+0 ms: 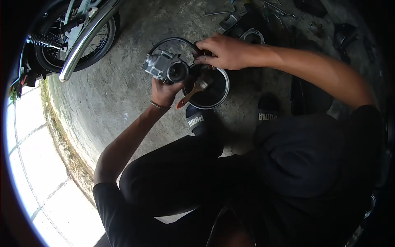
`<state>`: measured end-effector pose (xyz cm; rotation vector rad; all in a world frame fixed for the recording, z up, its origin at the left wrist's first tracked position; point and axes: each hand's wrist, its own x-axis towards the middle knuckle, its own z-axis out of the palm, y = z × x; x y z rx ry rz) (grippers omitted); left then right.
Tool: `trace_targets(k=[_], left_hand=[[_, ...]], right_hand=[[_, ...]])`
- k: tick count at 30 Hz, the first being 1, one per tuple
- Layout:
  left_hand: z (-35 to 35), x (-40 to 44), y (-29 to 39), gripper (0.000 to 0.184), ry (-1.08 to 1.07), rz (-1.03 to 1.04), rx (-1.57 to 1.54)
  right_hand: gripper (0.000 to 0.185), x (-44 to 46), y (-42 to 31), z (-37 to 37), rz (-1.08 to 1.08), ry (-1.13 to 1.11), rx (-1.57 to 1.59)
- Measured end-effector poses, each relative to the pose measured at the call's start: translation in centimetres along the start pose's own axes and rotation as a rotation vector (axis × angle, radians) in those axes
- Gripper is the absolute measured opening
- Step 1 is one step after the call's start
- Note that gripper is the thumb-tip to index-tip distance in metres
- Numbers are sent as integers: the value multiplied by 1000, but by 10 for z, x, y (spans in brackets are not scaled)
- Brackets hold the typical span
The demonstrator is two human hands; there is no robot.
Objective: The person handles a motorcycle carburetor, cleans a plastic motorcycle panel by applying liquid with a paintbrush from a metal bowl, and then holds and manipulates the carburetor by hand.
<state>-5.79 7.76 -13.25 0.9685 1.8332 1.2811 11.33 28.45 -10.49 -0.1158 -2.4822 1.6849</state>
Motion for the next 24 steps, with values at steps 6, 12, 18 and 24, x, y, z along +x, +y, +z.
trace_targets(k=[6, 12, 18, 24], left_hand=[[18, -25, -7, 52, 60, 91, 274], [53, -43, -48, 38, 75, 164, 273], [58, -47, -40, 24, 14, 88, 77], [58, -46, -41, 15, 33, 80, 75]], right_hand=[[8, -25, 1, 28, -88, 286, -76], [31, -54, 29, 67, -69, 498, -89], [31, -61, 36, 72, -299, 521, 40], [27, -62, 55, 90, -223, 432, -126]])
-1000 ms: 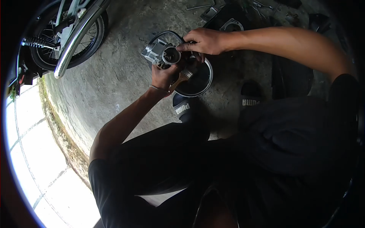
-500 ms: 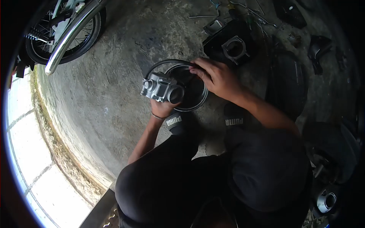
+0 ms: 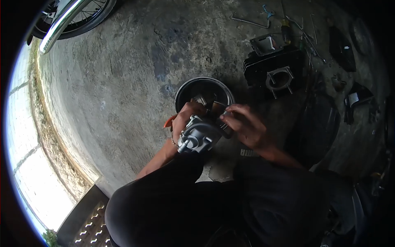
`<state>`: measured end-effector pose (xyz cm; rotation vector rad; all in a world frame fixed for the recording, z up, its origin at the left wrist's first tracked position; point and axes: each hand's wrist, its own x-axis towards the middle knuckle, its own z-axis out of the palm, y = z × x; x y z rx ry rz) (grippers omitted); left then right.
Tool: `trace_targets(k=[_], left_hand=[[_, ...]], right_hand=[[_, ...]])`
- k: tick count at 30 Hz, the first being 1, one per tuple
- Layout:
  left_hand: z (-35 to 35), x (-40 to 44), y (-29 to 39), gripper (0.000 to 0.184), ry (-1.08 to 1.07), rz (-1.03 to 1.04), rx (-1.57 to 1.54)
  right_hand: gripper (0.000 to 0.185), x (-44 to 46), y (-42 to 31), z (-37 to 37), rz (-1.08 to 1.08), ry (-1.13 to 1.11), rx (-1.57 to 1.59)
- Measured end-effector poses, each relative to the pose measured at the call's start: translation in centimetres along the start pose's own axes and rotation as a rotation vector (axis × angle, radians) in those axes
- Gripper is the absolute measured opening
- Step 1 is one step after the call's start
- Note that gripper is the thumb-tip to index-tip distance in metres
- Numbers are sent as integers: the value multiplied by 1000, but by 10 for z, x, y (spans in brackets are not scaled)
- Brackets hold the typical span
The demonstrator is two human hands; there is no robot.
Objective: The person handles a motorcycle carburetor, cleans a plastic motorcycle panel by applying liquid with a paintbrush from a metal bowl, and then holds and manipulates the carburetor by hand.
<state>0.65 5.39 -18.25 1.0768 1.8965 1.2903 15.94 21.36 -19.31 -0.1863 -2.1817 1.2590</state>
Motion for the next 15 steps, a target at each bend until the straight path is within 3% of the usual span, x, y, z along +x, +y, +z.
trace_targets(k=[3, 15], left_hand=[[2, 7, -4, 11, -87, 293, -49], [-4, 8, -18, 15, -103, 433, 24]], right_hand=[[23, -1, 0, 1, 33, -29, -44], [31, 10, 8, 1, 51, -204, -82]])
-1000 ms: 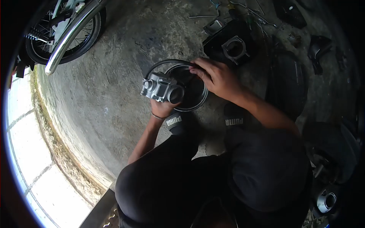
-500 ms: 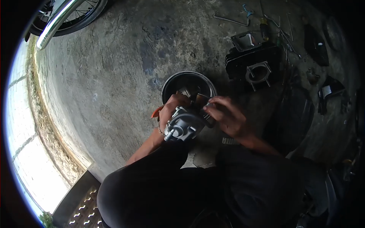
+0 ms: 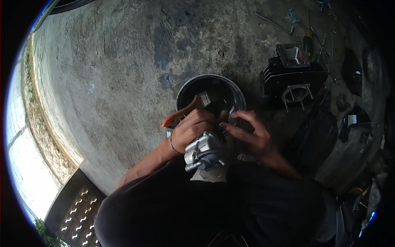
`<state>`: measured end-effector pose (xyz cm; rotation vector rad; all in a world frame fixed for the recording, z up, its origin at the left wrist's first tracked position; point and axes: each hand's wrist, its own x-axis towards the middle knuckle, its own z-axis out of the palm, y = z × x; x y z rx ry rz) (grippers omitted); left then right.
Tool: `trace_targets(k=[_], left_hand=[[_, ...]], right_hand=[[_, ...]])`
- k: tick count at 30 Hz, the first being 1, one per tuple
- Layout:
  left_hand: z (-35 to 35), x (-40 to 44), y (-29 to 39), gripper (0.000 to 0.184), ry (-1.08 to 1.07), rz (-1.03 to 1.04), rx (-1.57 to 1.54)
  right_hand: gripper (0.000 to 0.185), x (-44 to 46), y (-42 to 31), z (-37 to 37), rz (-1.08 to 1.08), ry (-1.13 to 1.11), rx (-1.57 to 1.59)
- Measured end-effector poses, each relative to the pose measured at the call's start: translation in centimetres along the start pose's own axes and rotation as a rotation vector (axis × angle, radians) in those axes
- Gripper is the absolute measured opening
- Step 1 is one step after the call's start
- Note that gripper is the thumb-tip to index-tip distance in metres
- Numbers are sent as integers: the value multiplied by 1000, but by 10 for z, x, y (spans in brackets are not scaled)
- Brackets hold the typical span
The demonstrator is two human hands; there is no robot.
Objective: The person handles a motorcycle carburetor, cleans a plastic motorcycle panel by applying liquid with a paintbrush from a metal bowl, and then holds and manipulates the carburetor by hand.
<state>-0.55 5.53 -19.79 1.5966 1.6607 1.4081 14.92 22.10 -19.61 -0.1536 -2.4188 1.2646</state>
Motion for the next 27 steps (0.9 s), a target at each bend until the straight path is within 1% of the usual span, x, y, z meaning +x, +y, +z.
trace_targets(k=[3, 9, 14, 19, 23, 27], left_hand=[[0, -4, 1, 18, 1, 56, 31], [1, -7, 1, 19, 21, -6, -17], [6, -10, 0, 17, 89, 30, -30], [6, -2, 4, 16, 43, 25, 35], [7, -3, 2, 17, 14, 77, 39], [7, -4, 3, 17, -6, 69, 52]], right_hand=[[33, -3, 1, 2, 8, -41, 11], [32, -6, 4, 5, 21, -58, 33], [31, -7, 4, 5, 29, -12, 28], [27, -4, 2, 8, 140, 29, 145], [25, 11, -5, -8, 185, 8, 372], [24, 14, -2, -12, 127, -56, 354]])
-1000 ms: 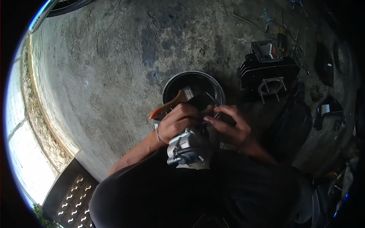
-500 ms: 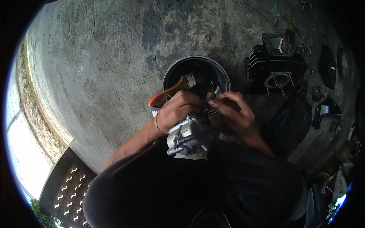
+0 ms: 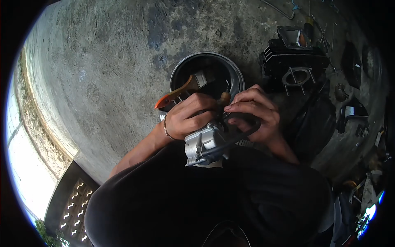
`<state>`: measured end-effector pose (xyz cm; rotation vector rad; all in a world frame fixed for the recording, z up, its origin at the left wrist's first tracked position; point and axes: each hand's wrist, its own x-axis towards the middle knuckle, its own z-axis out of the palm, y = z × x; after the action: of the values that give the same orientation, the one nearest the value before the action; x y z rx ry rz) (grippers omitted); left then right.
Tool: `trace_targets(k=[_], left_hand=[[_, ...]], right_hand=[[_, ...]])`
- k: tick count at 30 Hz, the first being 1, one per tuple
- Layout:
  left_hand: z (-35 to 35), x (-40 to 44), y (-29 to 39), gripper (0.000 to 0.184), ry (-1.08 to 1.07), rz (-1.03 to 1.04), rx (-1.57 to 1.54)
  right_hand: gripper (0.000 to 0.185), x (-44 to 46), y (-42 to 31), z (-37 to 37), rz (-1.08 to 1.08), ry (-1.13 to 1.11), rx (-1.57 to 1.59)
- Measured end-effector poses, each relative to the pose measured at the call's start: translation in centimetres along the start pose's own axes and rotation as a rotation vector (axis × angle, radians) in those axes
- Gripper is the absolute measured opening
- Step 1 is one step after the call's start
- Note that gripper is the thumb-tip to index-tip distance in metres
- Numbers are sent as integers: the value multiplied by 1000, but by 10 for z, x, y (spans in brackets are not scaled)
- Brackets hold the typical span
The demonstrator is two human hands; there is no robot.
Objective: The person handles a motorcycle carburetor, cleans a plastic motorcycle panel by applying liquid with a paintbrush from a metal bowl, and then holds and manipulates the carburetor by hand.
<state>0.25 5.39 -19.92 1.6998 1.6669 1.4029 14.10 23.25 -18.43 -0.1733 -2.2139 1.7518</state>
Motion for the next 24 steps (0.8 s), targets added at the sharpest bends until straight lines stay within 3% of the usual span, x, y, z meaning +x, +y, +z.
trace_targets(k=[11, 24], left_hand=[[8, 3, -4, 17, 71, 132, -61], [18, 5, -4, 18, 132, 173, -95]], right_hand=[[13, -5, 0, 6, -72, -22, 89], [15, -9, 1, 2, -110, -46, 136]])
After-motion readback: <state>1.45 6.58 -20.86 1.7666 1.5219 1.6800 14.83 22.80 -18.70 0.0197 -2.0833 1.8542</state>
